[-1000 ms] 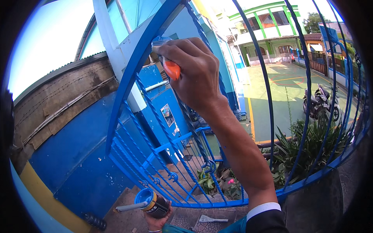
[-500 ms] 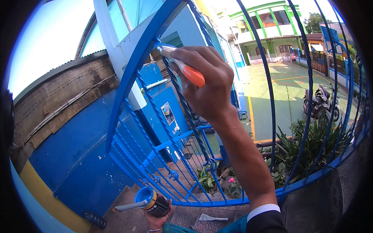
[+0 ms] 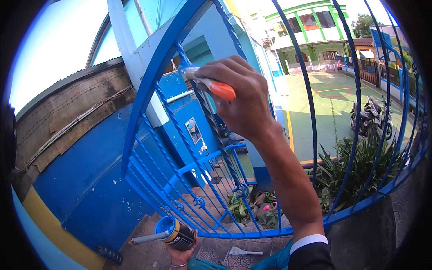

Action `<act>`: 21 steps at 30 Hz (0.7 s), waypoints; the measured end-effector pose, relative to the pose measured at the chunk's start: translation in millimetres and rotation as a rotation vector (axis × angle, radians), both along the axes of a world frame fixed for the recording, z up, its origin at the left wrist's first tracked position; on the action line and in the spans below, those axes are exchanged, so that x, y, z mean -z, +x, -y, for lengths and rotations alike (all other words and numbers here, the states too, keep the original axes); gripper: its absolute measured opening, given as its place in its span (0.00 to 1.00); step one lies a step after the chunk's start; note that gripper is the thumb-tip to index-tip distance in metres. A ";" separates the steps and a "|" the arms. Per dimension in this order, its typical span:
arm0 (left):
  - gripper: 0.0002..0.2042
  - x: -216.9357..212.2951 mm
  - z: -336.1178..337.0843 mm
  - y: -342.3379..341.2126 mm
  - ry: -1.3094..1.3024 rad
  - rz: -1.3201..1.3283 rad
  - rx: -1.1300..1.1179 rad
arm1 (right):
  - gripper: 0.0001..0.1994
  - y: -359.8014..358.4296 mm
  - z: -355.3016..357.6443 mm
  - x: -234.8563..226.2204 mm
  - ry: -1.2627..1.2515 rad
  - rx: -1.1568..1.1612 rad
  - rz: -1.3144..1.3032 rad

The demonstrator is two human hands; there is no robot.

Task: Painting a blue metal staircase fence using a brush and blue paint.

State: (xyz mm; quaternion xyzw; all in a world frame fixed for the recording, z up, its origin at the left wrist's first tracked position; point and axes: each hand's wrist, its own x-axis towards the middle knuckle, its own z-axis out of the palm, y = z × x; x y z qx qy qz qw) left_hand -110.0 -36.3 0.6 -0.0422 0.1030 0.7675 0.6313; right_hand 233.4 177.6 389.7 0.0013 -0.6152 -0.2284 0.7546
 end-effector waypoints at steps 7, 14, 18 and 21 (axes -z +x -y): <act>0.45 -10.7 -1.3 11.1 0.075 -0.033 0.034 | 0.10 7.3 17.4 -7.6 -0.144 -0.263 -0.123; 0.45 -6.6 1.7 4.0 0.046 -0.025 -0.011 | 0.08 -1.6 14.1 2.9 -0.172 -0.239 -0.084; 0.44 -8.2 1.2 5.5 0.087 -0.018 0.016 | 0.09 -5.1 12.9 -19.2 -0.183 -0.375 -0.230; 0.43 -10.1 -0.5 6.4 0.019 0.003 0.006 | 0.11 -19.1 12.1 -28.6 -0.259 -0.424 -0.246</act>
